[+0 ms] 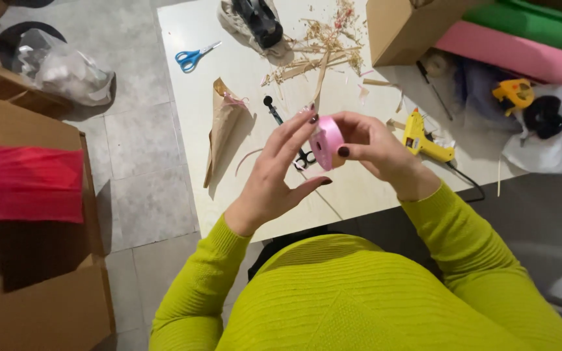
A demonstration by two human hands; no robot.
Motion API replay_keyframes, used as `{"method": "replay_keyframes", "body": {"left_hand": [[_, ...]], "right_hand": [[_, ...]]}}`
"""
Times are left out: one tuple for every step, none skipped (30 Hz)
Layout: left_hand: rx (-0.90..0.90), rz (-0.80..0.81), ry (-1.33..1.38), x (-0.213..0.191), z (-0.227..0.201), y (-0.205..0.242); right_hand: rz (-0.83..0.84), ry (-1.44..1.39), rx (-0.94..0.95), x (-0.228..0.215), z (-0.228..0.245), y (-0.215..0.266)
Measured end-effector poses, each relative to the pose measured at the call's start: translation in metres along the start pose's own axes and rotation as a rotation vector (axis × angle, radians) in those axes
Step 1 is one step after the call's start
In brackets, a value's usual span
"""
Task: Crafting mini dried flower bouquets using a glue gun and then cleaning the workspace.
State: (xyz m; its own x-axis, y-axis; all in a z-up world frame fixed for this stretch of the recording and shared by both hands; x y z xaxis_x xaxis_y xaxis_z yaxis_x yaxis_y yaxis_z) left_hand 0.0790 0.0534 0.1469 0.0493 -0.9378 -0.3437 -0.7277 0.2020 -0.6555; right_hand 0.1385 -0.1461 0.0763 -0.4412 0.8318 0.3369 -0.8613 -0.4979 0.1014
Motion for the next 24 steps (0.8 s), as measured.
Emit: {"method": "replay_keyframes", "body": {"left_hand": [[0.005,-0.009,-0.008,0.004,0.0,0.002],[-0.02,-0.038,-0.017,0.006,0.001,0.005],[-0.045,-0.066,-0.026,0.009,0.002,0.008],[-0.046,-0.066,-0.029,0.009,0.001,0.009],[-0.114,-0.11,0.032,0.008,0.004,0.009],[-0.184,-0.158,0.09,0.007,0.007,0.01],[-0.185,-0.162,0.084,0.01,0.013,0.013],[-0.247,-0.221,0.2,0.01,0.022,0.016],[-0.307,-0.28,0.317,0.01,0.031,0.02],[-0.304,-0.288,0.308,0.008,0.035,0.019],[-0.301,-0.312,0.245,0.004,0.039,0.019],[-0.303,-0.332,0.183,0.001,0.042,0.021],[-0.306,-0.337,0.177,-0.001,0.044,0.023],[-0.319,-0.277,0.148,0.0,0.046,0.025],[-0.331,-0.216,0.119,0.003,0.048,0.027],[-0.335,-0.208,0.123,0.006,0.044,0.028],[-0.33,-0.142,0.107,0.011,0.04,0.029],[-0.32,-0.076,0.091,0.015,0.036,0.028],[-0.319,-0.069,0.093,0.016,0.03,0.027],[-0.32,-0.004,0.128,0.02,0.024,0.027],[-0.32,0.062,0.163,0.024,0.017,0.026],[-0.314,0.068,0.165,0.026,0.01,0.026],[-0.307,0.092,0.262,0.028,0.003,0.025],[-0.303,0.114,0.359,0.03,-0.005,0.026]], "right_hand": [[0.011,0.006,-0.004,0.0,-0.002,0.001],[0.022,-0.014,0.003,0.0,-0.005,0.002],[0.033,-0.034,0.01,0.0,-0.008,0.003],[0.036,-0.036,0.009,0.005,-0.01,0.005],[0.055,-0.051,-0.025,0.011,-0.01,0.006],[0.079,-0.065,-0.057,0.017,-0.009,0.006],[0.086,-0.066,-0.056,0.016,-0.021,0.013],[0.106,-0.048,-0.053,0.017,-0.034,0.019],[0.126,-0.03,-0.051,0.019,-0.047,0.024],[0.138,-0.03,-0.051,0.018,-0.05,0.032],[0.043,0.105,0.03,0.011,-0.058,0.038],[-0.053,0.238,0.117,0.004,-0.067,0.048],[-0.044,0.236,0.12,0.015,-0.04,0.053],[-0.04,0.579,0.021,0.024,-0.01,0.06],[-0.034,0.921,-0.08,0.033,0.02,0.067],[-0.041,0.916,-0.075,0.031,0.033,0.063],[0.052,0.948,-0.304,0.037,0.053,0.06],[0.148,0.975,-0.539,0.044,0.073,0.059],[0.14,0.974,-0.538,0.038,0.079,0.047],[0.065,1.0,-0.523,0.028,0.085,0.035],[-0.009,1.026,-0.508,0.019,0.092,0.022],[-0.018,1.027,-0.511,0.013,0.092,0.008],[-0.004,1.023,-0.46,0.007,0.089,-0.007],[0.014,1.019,-0.406,0.001,0.086,-0.021]]}}
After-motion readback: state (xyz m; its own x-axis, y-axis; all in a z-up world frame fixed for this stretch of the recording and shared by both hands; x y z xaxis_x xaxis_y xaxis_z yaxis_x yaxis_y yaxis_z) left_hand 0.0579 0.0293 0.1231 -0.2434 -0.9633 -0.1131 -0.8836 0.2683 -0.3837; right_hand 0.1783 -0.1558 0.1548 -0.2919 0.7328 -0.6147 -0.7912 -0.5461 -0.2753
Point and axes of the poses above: each hand's wrist, its own y-axis away from the middle knuckle, its own x-axis out of the palm, z = x × y, the point moved 5 cm from there along -y, towards the middle knuckle, and after that the axes turned 9 degrees about -z, right-handed, at the moved point
